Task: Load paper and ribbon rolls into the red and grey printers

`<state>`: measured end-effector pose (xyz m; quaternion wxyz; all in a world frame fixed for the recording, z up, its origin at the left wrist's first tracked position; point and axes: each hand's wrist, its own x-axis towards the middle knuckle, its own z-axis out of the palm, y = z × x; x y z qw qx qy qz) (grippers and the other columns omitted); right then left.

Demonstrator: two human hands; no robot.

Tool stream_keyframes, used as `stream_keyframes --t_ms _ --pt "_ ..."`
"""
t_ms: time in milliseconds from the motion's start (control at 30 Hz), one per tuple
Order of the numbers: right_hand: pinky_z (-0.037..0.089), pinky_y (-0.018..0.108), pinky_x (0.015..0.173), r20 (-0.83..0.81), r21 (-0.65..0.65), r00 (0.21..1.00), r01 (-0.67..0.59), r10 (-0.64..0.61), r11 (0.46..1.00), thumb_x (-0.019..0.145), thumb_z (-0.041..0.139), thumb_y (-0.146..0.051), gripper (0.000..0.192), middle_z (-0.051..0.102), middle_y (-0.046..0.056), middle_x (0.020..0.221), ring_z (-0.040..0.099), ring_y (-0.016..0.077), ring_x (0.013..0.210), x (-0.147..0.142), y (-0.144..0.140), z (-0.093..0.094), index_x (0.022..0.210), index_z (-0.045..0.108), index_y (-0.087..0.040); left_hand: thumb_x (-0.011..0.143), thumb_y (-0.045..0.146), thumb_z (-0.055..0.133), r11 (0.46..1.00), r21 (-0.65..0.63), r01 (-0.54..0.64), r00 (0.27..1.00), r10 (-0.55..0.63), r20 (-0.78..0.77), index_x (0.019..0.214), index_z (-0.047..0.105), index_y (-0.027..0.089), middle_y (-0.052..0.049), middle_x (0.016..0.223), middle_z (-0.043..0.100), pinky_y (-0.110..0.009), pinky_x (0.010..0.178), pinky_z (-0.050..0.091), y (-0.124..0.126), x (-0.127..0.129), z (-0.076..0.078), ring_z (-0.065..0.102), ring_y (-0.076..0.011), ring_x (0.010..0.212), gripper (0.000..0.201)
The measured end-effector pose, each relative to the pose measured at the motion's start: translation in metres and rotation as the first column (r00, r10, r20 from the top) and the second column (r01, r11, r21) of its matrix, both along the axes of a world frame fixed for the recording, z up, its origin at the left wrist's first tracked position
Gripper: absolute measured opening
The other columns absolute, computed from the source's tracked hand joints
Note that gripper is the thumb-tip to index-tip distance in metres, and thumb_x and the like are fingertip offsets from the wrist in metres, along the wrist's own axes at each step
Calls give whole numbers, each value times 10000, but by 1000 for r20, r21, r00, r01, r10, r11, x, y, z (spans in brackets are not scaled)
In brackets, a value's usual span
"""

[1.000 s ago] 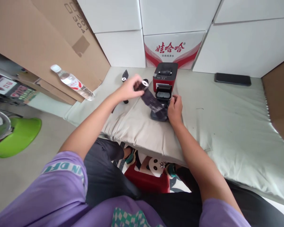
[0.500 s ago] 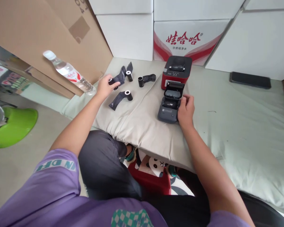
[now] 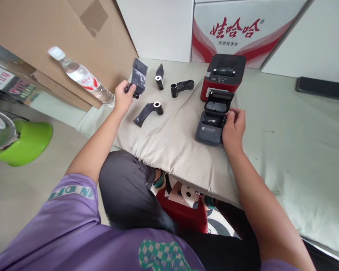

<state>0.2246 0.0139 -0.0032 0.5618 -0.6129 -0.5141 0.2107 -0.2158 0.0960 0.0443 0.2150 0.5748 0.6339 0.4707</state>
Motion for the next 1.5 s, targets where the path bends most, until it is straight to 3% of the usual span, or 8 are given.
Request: stream_keyframes --t_ms 267,533,800,967,1133,1300,1400,1500 --pt "497 381 963 -26 -11 1000 1 -1 1000 1037 482 -262 153 685 57 1030 647 184 974 -1 0 -1 1119 604 -219 964 415 668 990 -141 -19 996 32 86 785 570 231 27 652 462 -274 557 369 3 16 -5 465 -114 555 274" --pt "498 396 983 -25 -13 1000 9 -9 1000 1023 506 -242 145 690 62 1036 652 191 986 -1 1 0 1119 611 -215 877 221 653 958 -286 -23 934 122 335 983 612 227 15 795 640 -259 548 392 5 28 2 603 -108 592 114" --pt "503 421 1009 -34 -27 999 29 -30 999 993 513 -235 130 687 73 1032 648 204 984 -4 2 3 1088 602 -224 933 358 732 984 63 -168 973 176 -149 920 706 212 -5 850 713 -237 786 501 8 27 3 678 -150 854 148" --pt "508 428 1005 -23 -16 999 26 -26 1000 993 520 -250 139 691 75 1054 648 209 991 -2 4 -1 1096 610 -225 961 409 722 988 79 -136 964 151 -220 948 715 220 -24 876 718 -254 799 495 8 42 2 694 -176 893 190" --pt "495 408 995 -36 -16 999 21 -22 1000 998 533 -215 123 679 65 1035 649 199 977 -1 4 0 1092 614 -212 893 438 814 997 -42 -63 909 40 -415 1000 755 240 -65 1025 752 -332 897 500 5 44 -3 702 -250 1031 233" --pt "492 393 990 -61 -32 998 25 -27 999 1009 534 -190 116 667 47 1020 650 188 971 -4 2 3 1091 611 -215 898 424 824 1000 14 -18 915 22 -403 1287 731 281 -89 1296 703 -350 970 508 -9 33 23 684 -266 1158 425" --pt "488 393 1001 -58 -28 998 19 -21 999 1013 533 -186 115 667 51 1033 643 185 978 -4 3 3 1091 612 -212 930 415 783 981 -53 187 875 -191 -446 1328 726 297 -56 1251 736 -339 993 512 -22 38 41 695 -239 1130 419" --pt "487 387 988 -54 -29 998 17 -19 999 1015 529 -188 118 663 56 1028 635 181 960 -3 5 0 1098 611 -204 850 367 848 885 -255 390 708 -466 -531 1250 772 298 -35 1241 772 -352 1041 505 -31 52 47 697 -257 1181 413"
